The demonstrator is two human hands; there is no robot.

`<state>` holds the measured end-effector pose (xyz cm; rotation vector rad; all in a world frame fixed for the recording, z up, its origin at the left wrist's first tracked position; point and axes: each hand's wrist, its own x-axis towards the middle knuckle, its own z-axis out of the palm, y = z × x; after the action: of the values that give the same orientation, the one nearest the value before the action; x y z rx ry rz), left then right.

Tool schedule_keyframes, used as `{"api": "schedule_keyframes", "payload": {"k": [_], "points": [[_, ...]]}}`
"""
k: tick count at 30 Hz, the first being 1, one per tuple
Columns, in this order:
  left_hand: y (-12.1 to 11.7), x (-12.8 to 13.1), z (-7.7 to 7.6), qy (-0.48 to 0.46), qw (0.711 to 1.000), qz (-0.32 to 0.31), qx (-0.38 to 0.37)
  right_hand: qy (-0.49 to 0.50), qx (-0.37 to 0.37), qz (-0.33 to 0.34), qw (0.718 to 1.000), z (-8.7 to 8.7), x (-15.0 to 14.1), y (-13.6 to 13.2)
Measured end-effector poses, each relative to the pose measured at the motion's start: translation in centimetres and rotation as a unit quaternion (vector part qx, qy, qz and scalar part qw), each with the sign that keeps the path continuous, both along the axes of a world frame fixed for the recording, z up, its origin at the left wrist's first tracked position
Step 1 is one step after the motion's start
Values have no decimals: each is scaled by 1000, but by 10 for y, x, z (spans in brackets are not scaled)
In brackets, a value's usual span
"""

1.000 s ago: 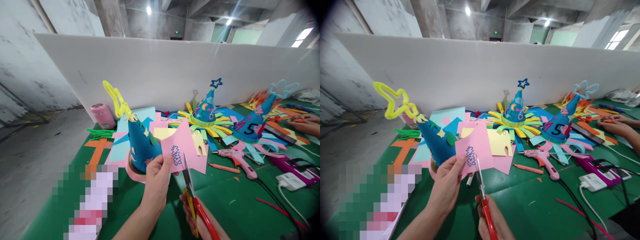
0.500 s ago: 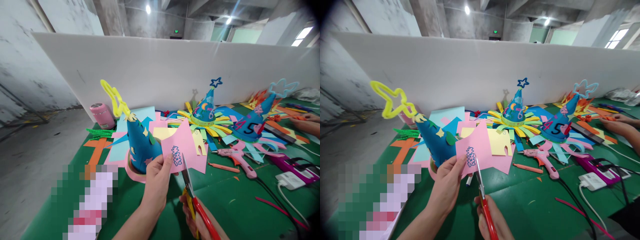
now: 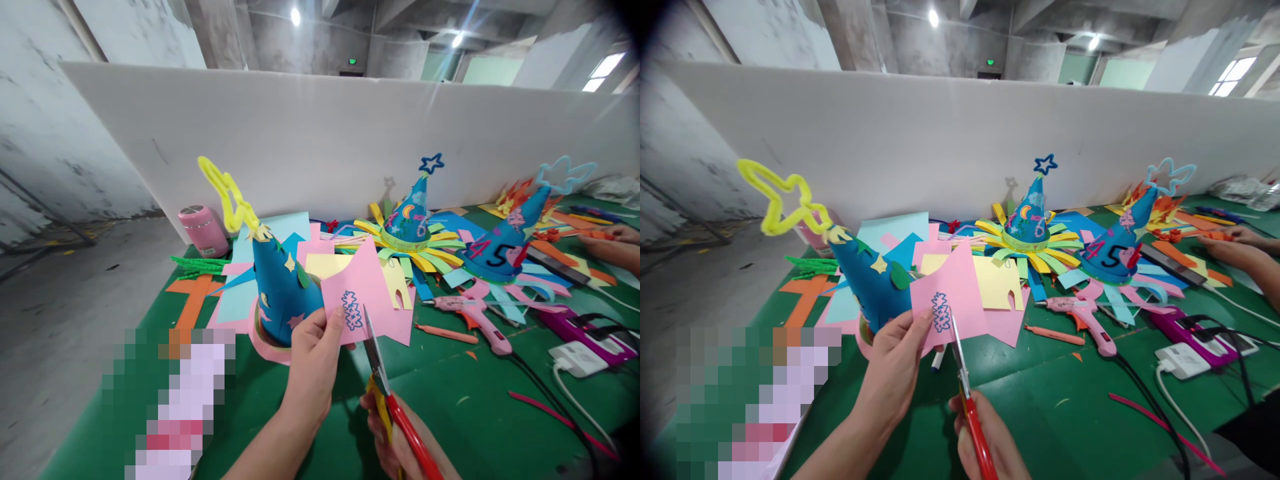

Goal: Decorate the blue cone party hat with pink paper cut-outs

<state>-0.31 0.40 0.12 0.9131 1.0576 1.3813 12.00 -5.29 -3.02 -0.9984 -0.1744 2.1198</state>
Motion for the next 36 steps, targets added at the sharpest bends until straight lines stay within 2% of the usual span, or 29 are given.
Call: {"api": "schedule_keyframes", "payload": {"k": [6,12,15,19,21,27,31,36], "points": [[0,0,0,18,1000,2,10,9,47,52,998,-30,0,-3],[0,0,1,15,1000,2,13,-17,106,67,992,-28,8,-10],[0,0,1,18,1000,2,11,-15,126,87,988,-37,7,-8],[1,0,2,14,1000,3,8,14,117,126,985,-48,6,-5],[1,0,2,10,1000,1,5,18,121,135,983,-45,6,-5],[1,0,2,5,1000,-7,-7,1,116,87,989,-32,3,-7],[1,-1,3,12,1000,-9,2,-35,174,104,979,-34,3,-12],[1,-1,2,21,1000,-9,-2,-112,176,51,977,-25,2,-27]]}}
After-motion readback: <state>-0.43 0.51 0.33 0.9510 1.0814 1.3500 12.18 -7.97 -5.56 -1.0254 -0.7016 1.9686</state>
